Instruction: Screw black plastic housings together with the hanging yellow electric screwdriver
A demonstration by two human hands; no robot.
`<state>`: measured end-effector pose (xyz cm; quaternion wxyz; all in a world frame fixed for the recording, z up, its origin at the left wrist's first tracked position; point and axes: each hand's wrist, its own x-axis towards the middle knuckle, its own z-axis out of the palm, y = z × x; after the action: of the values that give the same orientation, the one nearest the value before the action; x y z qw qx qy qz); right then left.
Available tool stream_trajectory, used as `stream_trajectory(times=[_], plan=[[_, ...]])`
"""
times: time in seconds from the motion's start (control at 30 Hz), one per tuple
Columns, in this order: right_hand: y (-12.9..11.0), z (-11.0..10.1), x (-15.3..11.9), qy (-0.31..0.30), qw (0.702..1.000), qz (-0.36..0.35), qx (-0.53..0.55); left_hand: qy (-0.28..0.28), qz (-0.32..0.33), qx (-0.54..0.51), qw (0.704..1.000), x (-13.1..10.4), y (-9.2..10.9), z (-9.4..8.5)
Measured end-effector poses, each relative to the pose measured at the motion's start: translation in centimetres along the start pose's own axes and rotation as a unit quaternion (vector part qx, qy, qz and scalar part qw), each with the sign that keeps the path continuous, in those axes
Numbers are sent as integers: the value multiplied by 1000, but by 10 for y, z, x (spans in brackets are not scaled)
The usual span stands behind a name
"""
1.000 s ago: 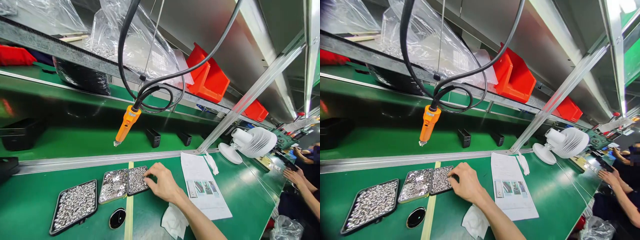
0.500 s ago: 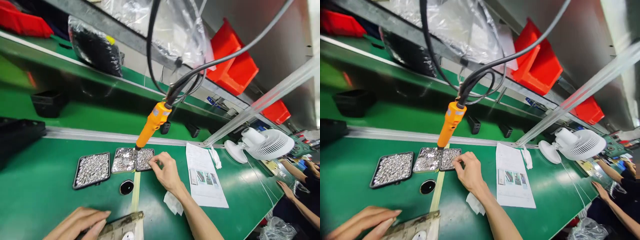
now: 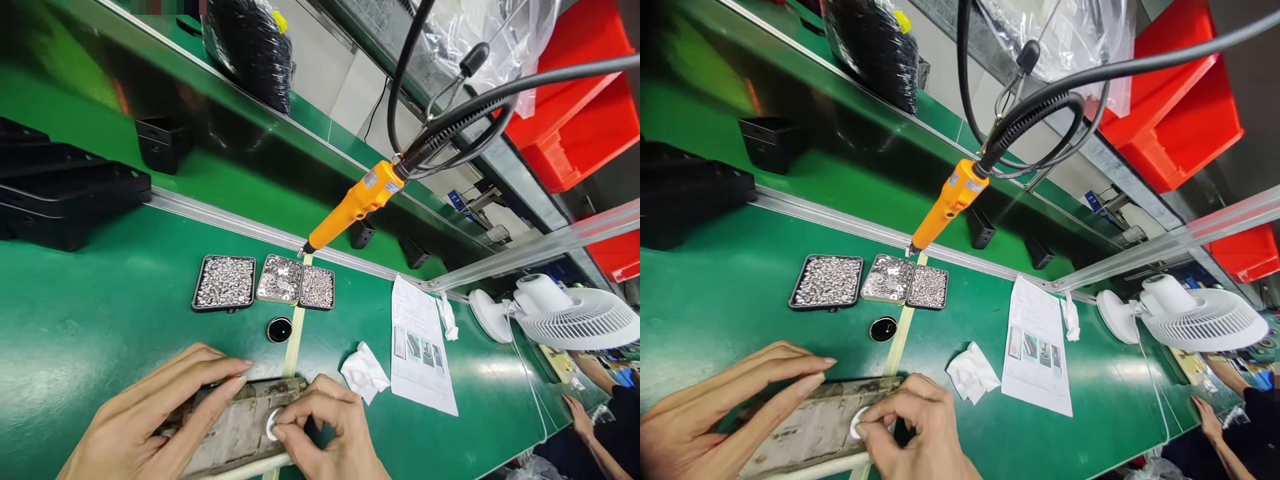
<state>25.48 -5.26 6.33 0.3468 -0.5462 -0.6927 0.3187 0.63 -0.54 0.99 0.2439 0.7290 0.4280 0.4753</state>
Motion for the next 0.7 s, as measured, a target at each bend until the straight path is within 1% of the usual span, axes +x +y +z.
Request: stream_trajectory(times=[0.1, 0.2, 0.3, 0.37, 0.43, 0.5, 0.6, 0.7], plan=[[2, -3, -4, 12, 997, -55, -44, 4, -4, 8, 1000, 1, 1, -2], [5, -9, -10, 37, 985, -134, -106, 14, 16, 15, 1000, 2, 1, -2], [7, -9, -16, 61, 957, -221, -180, 12, 30, 15, 999, 3, 1, -2], [7, -5, -18, 73, 935, -253, -238, 13, 30, 13, 999, 4, 2, -2], [6, 1, -22, 89, 922, -254, -277, 17, 27, 13, 999, 3, 3, -2], [5, 7, -26, 106, 919, -239, -295, 15, 21, 13, 1000, 2, 3, -2], [5, 17, -31, 99, 920, -231, -301, 0, 1, 11, 1000, 0, 2, 0], [10, 25, -32, 132, 926, -220, -278, 4, -13, 6, 1000, -1, -1, 2]])
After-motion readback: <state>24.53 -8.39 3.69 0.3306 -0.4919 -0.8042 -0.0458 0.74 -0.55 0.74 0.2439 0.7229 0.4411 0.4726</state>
